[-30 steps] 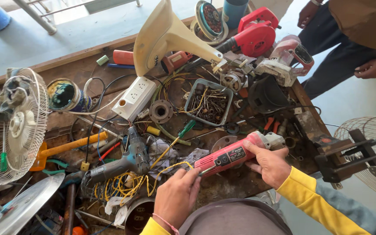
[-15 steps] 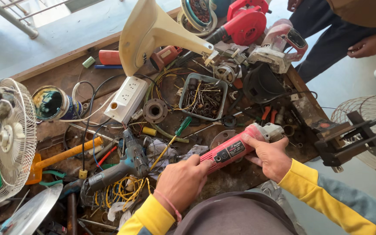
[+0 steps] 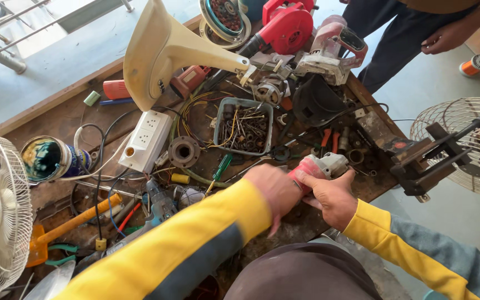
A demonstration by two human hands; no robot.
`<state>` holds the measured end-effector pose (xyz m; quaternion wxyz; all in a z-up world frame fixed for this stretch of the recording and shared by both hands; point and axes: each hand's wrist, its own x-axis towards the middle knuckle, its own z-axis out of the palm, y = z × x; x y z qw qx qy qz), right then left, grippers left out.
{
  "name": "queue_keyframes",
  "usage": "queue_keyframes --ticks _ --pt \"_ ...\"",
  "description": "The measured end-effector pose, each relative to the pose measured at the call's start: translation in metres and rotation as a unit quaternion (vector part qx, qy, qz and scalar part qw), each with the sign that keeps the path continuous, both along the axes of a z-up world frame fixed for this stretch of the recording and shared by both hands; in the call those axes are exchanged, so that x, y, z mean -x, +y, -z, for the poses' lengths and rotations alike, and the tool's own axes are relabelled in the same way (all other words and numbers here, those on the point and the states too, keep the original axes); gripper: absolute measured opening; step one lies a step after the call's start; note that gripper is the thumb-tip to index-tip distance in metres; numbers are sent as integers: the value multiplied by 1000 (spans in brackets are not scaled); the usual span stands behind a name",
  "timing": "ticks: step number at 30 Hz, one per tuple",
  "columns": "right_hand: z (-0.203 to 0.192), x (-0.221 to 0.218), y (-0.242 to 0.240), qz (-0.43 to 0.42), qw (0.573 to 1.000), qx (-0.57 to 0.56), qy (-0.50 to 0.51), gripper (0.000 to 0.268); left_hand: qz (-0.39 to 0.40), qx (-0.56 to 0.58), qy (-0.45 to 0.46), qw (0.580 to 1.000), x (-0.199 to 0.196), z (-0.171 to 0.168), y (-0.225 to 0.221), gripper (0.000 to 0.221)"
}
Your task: The person handles a pink cylindrical power tool and a yellow wire on a cluttered workbench. They plug the wire into a power strip, then repeatedly insert and remove the wire from the tool's socket while holding the tool with both hands. The person also briefly picks up and sets down a blue drill.
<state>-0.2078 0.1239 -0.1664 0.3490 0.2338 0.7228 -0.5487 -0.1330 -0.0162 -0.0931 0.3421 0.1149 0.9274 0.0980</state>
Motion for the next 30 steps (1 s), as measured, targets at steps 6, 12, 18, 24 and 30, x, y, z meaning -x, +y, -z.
queue_keyframes --ticks 6,12,18,24,30 --pt "-2 1 3 18 999 4 -30 109 57 -10 -61 996 59 36 15 46" --pt "9 5 50 21 990 107 -93 38 87 6 -56 995 81 47 22 43" --pt "56 -73 47 -81 944 113 -299 27 98 14 -59 993 99 60 32 40" --pt "67 -87 8 40 933 150 -326 18 97 29 -51 994 110 61 23 37" --pt "54 -88 7 67 934 146 -318 23 101 35 -44 993 111 64 27 34"
